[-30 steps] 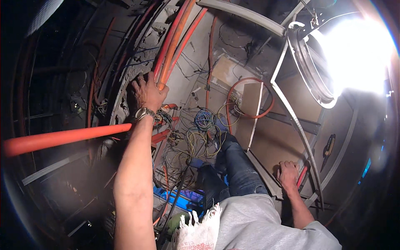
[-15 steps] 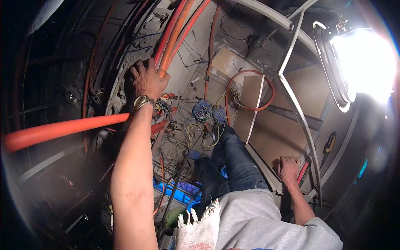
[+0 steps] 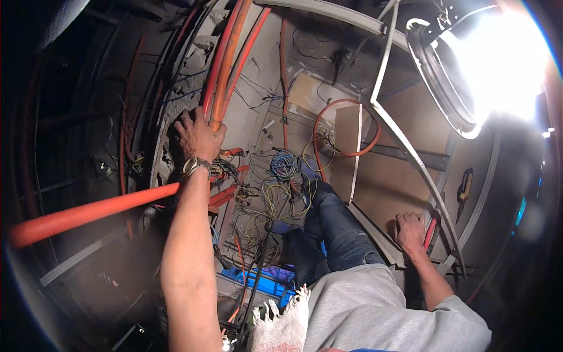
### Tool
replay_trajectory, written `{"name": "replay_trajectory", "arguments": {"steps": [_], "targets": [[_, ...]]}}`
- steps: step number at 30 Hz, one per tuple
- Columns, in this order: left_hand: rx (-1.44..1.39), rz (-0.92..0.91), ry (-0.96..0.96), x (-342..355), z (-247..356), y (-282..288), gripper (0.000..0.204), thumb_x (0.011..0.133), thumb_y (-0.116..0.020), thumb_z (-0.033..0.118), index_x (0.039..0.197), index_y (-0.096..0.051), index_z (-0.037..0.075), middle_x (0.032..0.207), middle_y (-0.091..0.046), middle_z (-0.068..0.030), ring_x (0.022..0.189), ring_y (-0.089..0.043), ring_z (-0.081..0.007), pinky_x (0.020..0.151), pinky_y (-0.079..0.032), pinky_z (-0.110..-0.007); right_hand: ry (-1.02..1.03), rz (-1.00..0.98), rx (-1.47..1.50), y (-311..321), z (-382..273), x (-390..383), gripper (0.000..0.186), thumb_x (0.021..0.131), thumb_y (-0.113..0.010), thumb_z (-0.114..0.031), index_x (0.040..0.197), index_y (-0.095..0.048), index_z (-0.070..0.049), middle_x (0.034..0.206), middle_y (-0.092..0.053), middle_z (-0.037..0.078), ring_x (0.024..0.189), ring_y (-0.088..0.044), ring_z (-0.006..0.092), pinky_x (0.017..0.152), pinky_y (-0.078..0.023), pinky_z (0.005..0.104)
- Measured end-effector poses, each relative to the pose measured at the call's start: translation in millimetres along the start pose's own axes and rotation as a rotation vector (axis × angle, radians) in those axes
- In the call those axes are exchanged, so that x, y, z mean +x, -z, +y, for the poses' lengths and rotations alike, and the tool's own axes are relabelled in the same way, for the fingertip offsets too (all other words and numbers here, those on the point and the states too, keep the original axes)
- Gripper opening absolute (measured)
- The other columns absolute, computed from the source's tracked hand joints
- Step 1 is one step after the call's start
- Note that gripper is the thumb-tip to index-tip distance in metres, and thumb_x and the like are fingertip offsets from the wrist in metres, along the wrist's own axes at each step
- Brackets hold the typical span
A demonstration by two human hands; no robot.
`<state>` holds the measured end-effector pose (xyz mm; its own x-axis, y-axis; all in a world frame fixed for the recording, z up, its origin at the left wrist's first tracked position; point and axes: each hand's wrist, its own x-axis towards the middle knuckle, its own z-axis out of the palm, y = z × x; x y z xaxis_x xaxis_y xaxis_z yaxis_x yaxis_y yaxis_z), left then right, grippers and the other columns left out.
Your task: The person cuts and removes orange conduits using pliers and by hand, pulls and organizes the bundle of exposed electrical wires, and handles the wiring connections in the junction area.
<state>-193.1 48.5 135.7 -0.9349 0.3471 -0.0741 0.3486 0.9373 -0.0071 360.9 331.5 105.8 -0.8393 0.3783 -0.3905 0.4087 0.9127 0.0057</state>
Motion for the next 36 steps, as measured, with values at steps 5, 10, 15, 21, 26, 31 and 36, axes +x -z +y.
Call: {"name": "replay_trajectory", "arguments": {"steps": [5,10,15,21,26,31,36], "targets": [[0.051,0.119,-0.067,2,-4,-5,0.072,0.078,-0.076,0.039,0.138,-0.051,0.010,0.144,-0.048,-0.0291,0.131,-0.044,-0.0523,0.100,-0.050,-0.059,-0.024,-0.057,0.019,9,-3,1,0.026,0.081,-0.071,-0.023,0.103,-0.068,-0.009,0.096,-0.070,0.011,0.099,-0.064,0.0289,0.093,-0.043,0.0450],[0.032,0.011,-0.032,0,4,4,0.080,0.081,-0.075,0.044,0.145,-0.048,0.005,0.144,-0.049,-0.0302,0.134,-0.043,-0.0509,0.112,-0.039,-0.056,-0.004,0.021,0.051,5,0,0,0.023,0.080,-0.071,-0.022,0.099,-0.069,-0.009,0.095,-0.070,0.012,0.099,-0.064,0.0298,0.092,-0.043,0.0459],[0.022,0.042,-0.027,-1,6,4,0.078,0.081,-0.074,0.043,0.144,-0.048,0.005,0.142,-0.049,-0.0301,0.130,-0.045,-0.0491,0.109,-0.041,-0.055,-0.003,0.029,0.073,4,1,0,0.020,0.081,-0.069,-0.020,0.096,-0.069,-0.008,0.093,-0.070,0.012,0.096,-0.065,0.0303,0.091,-0.043,0.0462],[0.039,0.028,-0.014,-1,3,2,0.078,0.081,-0.074,0.043,0.143,-0.048,0.003,0.139,-0.052,-0.0286,0.132,-0.044,-0.0481,0.109,-0.042,-0.054,-0.005,0.037,0.090,8,-2,1,0.017,0.080,-0.069,-0.020,0.092,-0.068,-0.009,0.091,-0.070,0.012,0.095,-0.065,0.0300,0.090,-0.043,0.0459],[0.036,0.006,-0.041,-1,7,8,0.075,0.081,-0.074,0.042,0.138,-0.051,0.000,0.139,-0.053,-0.0272,0.130,-0.045,-0.0475,0.111,-0.039,-0.053,-0.012,0.014,0.089,13,-4,2,0.016,0.081,-0.069,-0.020,0.093,-0.068,-0.009,0.090,-0.069,0.011,0.094,-0.065,0.0294,0.091,-0.042,0.0459],[0.045,0.097,-0.075,0,0,-1,0.072,0.081,-0.074,0.041,0.136,-0.051,0.001,0.139,-0.054,-0.0272,0.130,-0.045,-0.0478,0.110,-0.040,-0.054,-0.003,0.034,0.063,11,-4,1,0.019,0.081,-0.069,-0.021,0.095,-0.069,-0.009,0.090,-0.069,0.012,0.095,-0.064,0.0297,0.092,-0.042,0.0457],[0.047,0.026,-0.038,-2,8,5,0.075,0.081,-0.074,0.044,0.139,-0.051,0.003,0.139,-0.054,-0.0270,0.131,-0.045,-0.0475,0.108,-0.042,-0.055,-0.015,0.015,0.076,10,-1,1,0.019,0.081,-0.069,-0.022,0.095,-0.069,-0.008,0.092,-0.069,0.012,0.096,-0.065,0.0302,0.092,-0.042,0.0459]]}}
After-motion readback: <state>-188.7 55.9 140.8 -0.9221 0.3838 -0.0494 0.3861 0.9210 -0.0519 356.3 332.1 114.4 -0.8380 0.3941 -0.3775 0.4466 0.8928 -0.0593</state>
